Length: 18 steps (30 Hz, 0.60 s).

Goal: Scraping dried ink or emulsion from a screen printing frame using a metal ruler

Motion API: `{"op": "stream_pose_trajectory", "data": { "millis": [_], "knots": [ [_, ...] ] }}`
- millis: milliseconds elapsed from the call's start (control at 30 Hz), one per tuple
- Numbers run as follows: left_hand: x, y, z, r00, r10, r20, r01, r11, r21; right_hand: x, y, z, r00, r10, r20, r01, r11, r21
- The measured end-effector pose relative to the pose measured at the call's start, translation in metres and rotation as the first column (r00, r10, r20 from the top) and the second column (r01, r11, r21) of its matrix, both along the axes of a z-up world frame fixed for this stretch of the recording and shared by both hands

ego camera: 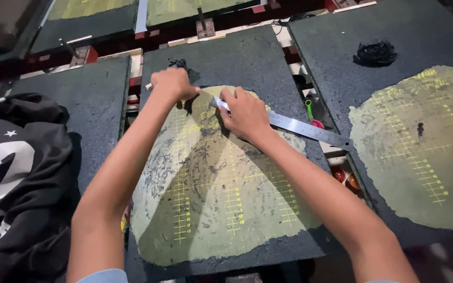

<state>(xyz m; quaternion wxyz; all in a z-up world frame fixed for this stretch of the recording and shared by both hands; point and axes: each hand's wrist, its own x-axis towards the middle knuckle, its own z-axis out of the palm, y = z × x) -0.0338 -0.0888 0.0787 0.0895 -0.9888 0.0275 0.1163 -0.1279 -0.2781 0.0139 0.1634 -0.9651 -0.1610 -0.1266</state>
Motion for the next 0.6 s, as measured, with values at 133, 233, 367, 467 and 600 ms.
{"op": "stream_pose_trajectory", "data": {
  "millis": [133,233,367,467,600],
  "knots": [
    [0.021,0.011,-0.036,1.000,0.003,0.008,-0.002,0.996,-0.093,0.002,-0.001,-0.008,0.999,0.001,0.046,-0.001,1.000,0.005],
    [0.046,0.026,-0.055,0.999,0.019,-0.037,-0.027,0.969,-0.247,0.004,-0.001,-0.011,0.998,0.007,0.070,-0.007,1.000,0.004],
    [0.069,0.034,-0.073,0.995,-0.088,-0.052,0.049,0.859,-0.510,0.003,0.000,-0.009,0.999,0.012,0.051,-0.012,1.000,-0.002],
    [0.052,-0.004,-0.036,0.985,-0.174,0.001,0.131,0.742,-0.657,0.001,-0.001,0.000,1.000,0.005,0.027,-0.004,1.000,-0.030],
    [0.056,-0.044,-0.016,0.953,-0.293,0.076,0.279,0.749,-0.601,-0.007,-0.003,0.007,1.000,0.021,-0.009,-0.021,0.999,0.038]
  ]
}}
